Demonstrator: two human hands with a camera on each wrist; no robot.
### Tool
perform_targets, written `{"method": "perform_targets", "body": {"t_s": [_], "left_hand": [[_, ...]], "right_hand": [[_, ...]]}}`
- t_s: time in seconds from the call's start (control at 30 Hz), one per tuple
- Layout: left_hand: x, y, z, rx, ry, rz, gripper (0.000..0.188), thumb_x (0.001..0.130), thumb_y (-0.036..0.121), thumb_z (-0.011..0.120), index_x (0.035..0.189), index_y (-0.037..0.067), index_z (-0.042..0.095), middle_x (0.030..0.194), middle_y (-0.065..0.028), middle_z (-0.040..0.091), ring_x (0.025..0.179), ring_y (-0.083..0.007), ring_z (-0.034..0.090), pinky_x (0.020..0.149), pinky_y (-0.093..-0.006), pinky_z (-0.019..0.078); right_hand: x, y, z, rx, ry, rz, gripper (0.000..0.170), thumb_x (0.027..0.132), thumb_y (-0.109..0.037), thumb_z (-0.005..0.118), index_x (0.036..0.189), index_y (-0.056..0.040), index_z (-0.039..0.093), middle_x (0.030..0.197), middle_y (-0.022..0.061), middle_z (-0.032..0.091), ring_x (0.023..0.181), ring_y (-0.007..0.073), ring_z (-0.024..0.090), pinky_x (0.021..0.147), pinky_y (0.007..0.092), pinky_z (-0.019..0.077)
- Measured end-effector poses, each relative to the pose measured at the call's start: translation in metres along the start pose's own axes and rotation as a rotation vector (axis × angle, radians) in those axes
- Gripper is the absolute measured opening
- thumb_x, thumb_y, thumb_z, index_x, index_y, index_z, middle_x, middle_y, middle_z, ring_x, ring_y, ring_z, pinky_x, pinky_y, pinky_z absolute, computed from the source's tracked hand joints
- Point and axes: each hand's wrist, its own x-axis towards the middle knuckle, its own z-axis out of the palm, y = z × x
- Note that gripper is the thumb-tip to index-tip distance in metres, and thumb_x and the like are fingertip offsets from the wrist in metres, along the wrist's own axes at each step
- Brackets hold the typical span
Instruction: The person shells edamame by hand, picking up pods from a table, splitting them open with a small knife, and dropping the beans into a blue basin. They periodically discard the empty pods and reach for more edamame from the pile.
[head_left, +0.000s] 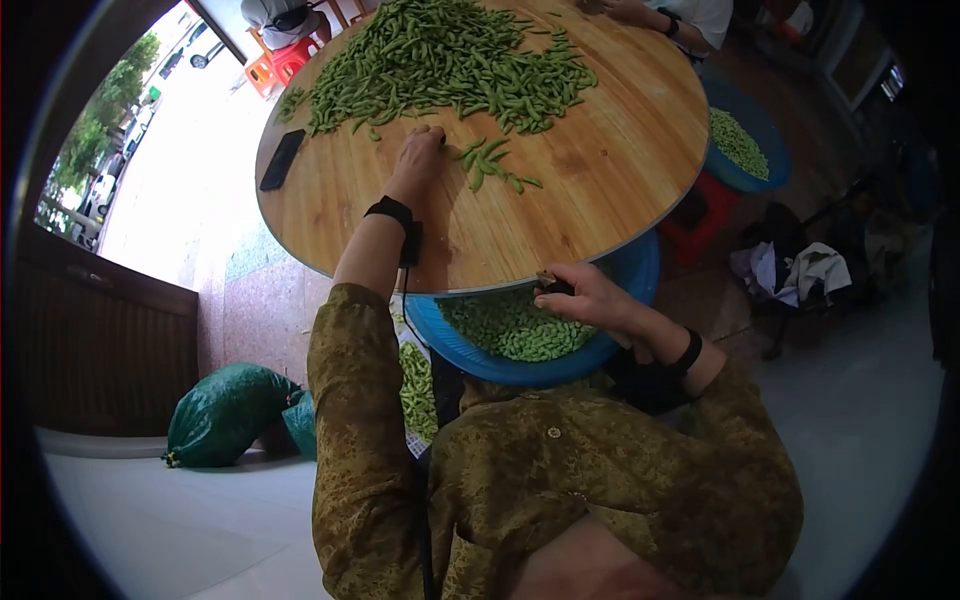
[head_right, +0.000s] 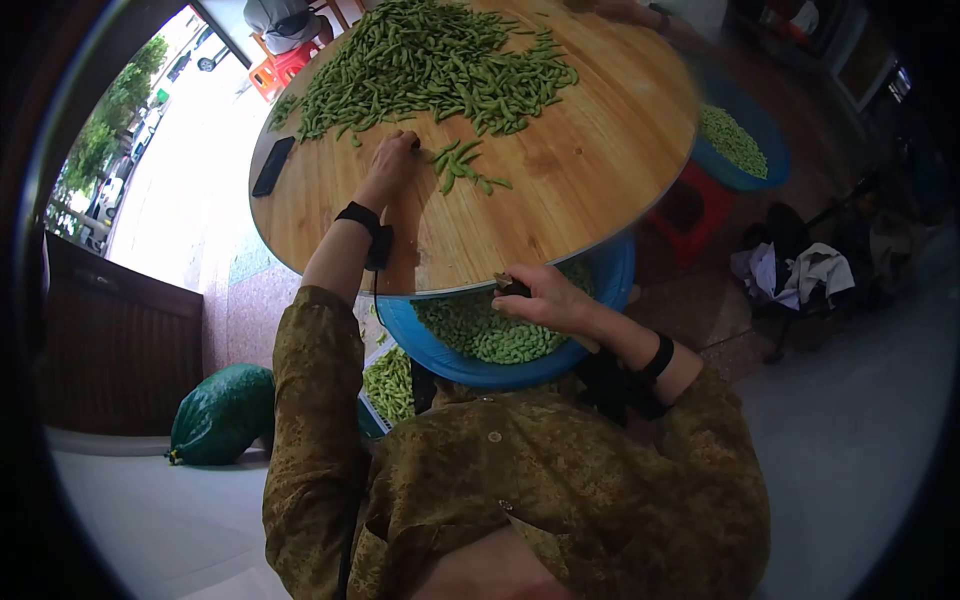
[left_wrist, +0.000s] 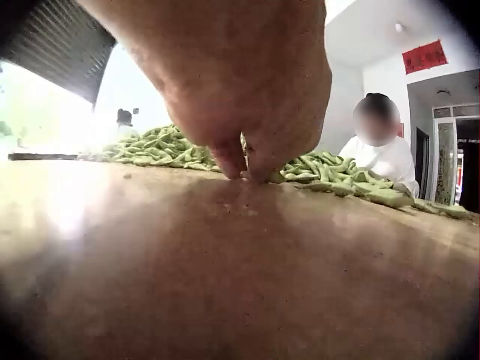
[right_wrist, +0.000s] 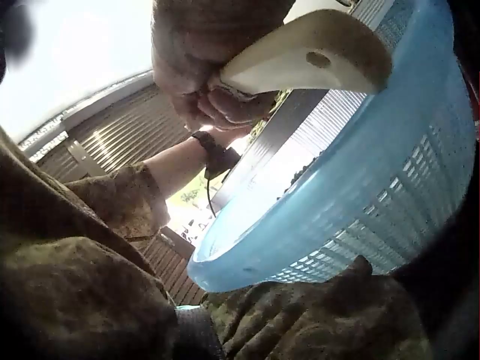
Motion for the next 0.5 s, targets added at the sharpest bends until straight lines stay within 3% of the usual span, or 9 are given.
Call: {"method": "perform_targets", "body": {"t_s": [0.03,0.07,0.13,0.2,0.3,0.33,0.37,0.43,0.5], "left_hand": [[-0.001,0.002,-0.006,0.004,-0.064,-0.048,0.012,0.077,0.008,0.058,0.088,0.003,0.059,0.086,-0.023,0.061,0.087,-0.0431,0.058,0.073,-0.0473,0.0464],[-0.006,0.004,-0.014,0.01,-0.06,-0.048,0.012,0.077,0.008,0.058,0.088,0.003,0.059,0.086,-0.023,0.061,0.087,-0.0431,0.058,0.073,-0.0473,0.0464],[-0.024,0.013,-0.037,0.086,-0.266,-0.184,0.011,0.078,0.005,0.054,0.087,0.001,0.058,0.088,-0.0247,0.061,0.088,-0.0444,0.058,0.073,-0.0491,0.0463],[-0.056,0.018,-0.073,0.119,-0.443,-0.166,0.012,0.078,0.006,0.052,0.086,0.0,0.057,0.087,-0.0251,0.061,0.088,-0.0438,0.058,0.072,-0.0495,0.0464],[-0.113,0.005,-0.144,0.263,-0.826,0.045,0.016,0.076,0.008,0.055,0.077,-0.002,0.067,0.08,-0.026,0.062,0.078,-0.0414,0.062,0.069,-0.0477,0.049],[-0.124,0.014,-0.166,0.333,-0.972,-0.061,0.01,0.072,0.005,0.056,0.071,-0.002,0.064,0.076,-0.0229,0.062,0.08,-0.039,0.063,0.074,-0.0453,0.0501],[-0.128,0.025,-0.186,0.405,-1.086,-0.051,0.009,0.072,0.004,0.057,0.075,-0.001,0.064,0.079,-0.0223,0.062,0.082,-0.0375,0.062,0.075,-0.0444,0.05],[-0.127,0.033,-0.197,0.337,-0.833,0.126,0.008,0.075,0.006,0.058,0.076,0.0,0.063,0.078,-0.0224,0.06,0.081,-0.0375,0.06,0.073,-0.0438,0.0494],[-0.095,0.053,-0.179,0.193,-0.705,0.068,0.011,0.077,0.009,0.058,0.076,-0.001,0.062,0.074,-0.0222,0.058,0.078,-0.0389,0.058,0.07,-0.0441,0.0482]], "right_hand": [[-0.002,-0.003,-0.001,0.054,0.004,0.082,0.018,0.084,-0.018,0.066,0.088,-0.0015,0.058,0.07,-0.0008,0.052,0.066,0.0064,0.048,0.057,0.0251,0.0391],[-0.004,-0.003,-0.003,0.053,0.0,0.075,0.018,0.084,-0.018,0.066,0.088,-0.0015,0.058,0.07,-0.0008,0.052,0.066,0.0064,0.048,0.057,0.0251,0.0391],[-0.006,-0.003,-0.007,0.035,0.065,0.012,0.017,0.084,-0.017,0.065,0.088,-0.0019,0.058,0.071,-0.0018,0.052,0.065,0.0063,0.048,0.057,0.0245,0.0394],[-0.009,-0.002,-0.014,0.047,0.09,0.004,0.017,0.084,-0.016,0.065,0.088,-0.0018,0.057,0.071,-0.0021,0.052,0.065,0.0063,0.048,0.057,0.0242,0.0395],[-0.016,0.004,-0.02,0.101,0.134,0.042,0.015,0.085,-0.016,0.064,0.088,-0.0024,0.057,0.071,-0.0023,0.053,0.064,0.0063,0.05,0.057,0.0238,0.0404],[-0.015,0.007,-0.021,0.128,0.121,0.062,0.014,0.085,-0.016,0.063,0.088,-0.0027,0.057,0.071,-0.0023,0.053,0.064,0.0063,0.05,0.056,0.0238,0.0406],[-0.015,0.009,-0.022,0.147,0.106,0.08,0.014,0.086,-0.016,0.062,0.088,-0.003,0.058,0.07,-0.0022,0.053,0.063,0.0063,0.051,0.055,0.0238,0.0408],[-0.01,0.014,-0.019,0.125,0.098,0.056,0.013,0.088,-0.016,0.06,0.089,-0.0036,0.058,0.069,-0.002,0.052,0.058,0.0064,0.05,0.051,0.0238,0.0393],[-0.004,0.01,-0.013,0.25,0.03,0.135,0.014,0.09,-0.016,0.057,0.095,-0.0037,0.056,0.066,-0.0024,0.049,0.053,0.0055,0.047,0.045,0.0226,0.0364]]}}
